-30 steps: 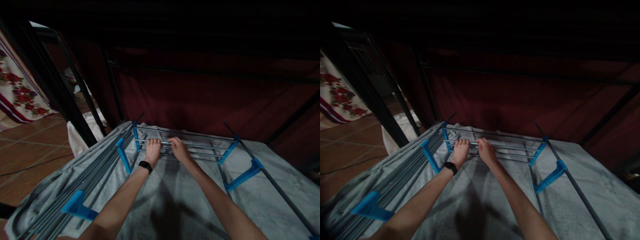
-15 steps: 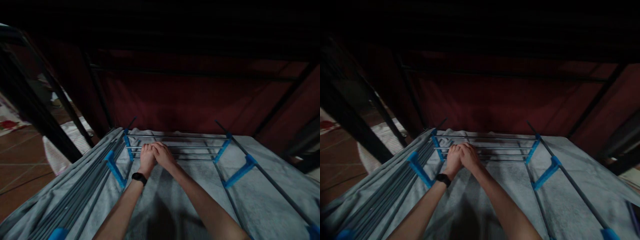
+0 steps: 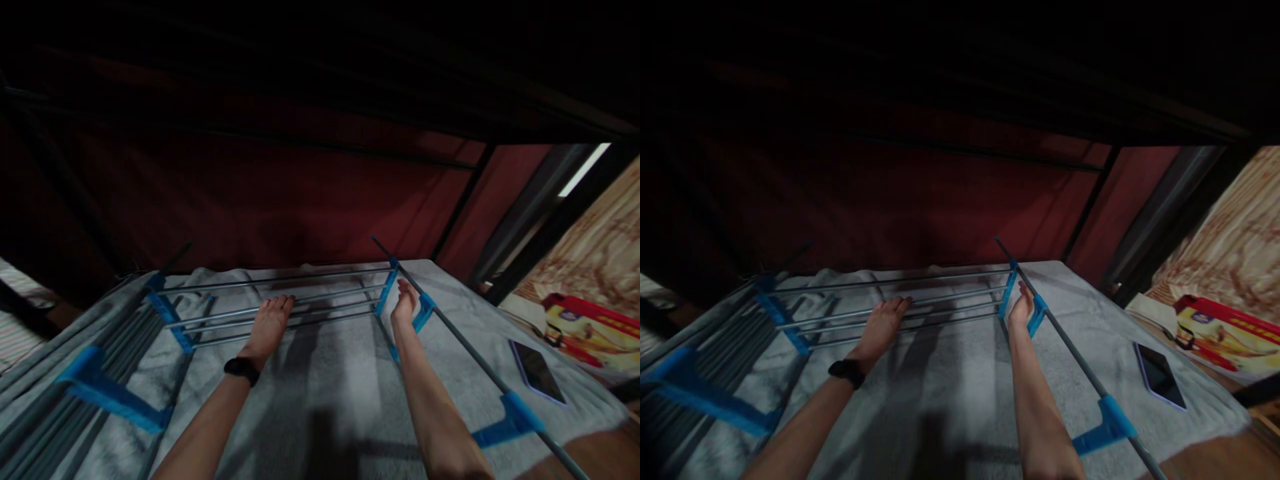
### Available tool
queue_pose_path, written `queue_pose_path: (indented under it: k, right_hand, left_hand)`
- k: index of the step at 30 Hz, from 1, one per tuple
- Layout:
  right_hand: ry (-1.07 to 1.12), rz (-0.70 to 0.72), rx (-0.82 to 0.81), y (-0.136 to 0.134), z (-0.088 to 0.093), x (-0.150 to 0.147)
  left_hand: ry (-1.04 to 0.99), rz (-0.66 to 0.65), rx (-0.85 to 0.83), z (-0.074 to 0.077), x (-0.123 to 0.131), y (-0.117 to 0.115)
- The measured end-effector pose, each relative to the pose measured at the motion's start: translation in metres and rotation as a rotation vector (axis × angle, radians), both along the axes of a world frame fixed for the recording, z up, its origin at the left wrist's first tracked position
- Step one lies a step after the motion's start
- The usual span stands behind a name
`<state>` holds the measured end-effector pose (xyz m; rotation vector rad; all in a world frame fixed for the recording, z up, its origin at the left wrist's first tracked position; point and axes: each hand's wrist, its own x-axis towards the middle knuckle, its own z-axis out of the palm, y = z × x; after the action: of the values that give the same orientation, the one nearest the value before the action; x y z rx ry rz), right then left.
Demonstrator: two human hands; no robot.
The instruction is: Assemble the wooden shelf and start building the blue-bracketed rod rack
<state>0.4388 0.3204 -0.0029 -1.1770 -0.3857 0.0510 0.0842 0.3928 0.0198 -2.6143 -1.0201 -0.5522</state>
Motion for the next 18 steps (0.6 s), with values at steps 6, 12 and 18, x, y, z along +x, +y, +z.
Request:
queue_pose_path:
  k: [6, 12, 18]
  right_hand:
    - [0.099, 0.25, 0.044, 0.036, 0.009, 0.007]
    - [0.092, 0.241, -0.01, 0.043, 0.002, 0.008]
    - [0.068, 0.216, -0.086, 0.042, -0.002, 0.011]
  left_hand:
    - [0.024, -0.098, 0.009, 0.004, 0.042, 0.009]
    - [0.071, -0.115, -0.039, 0.004, 0.064, 0.006]
    - [0.091, -0.1, -0.165, 0.004, 0.065, 0.009]
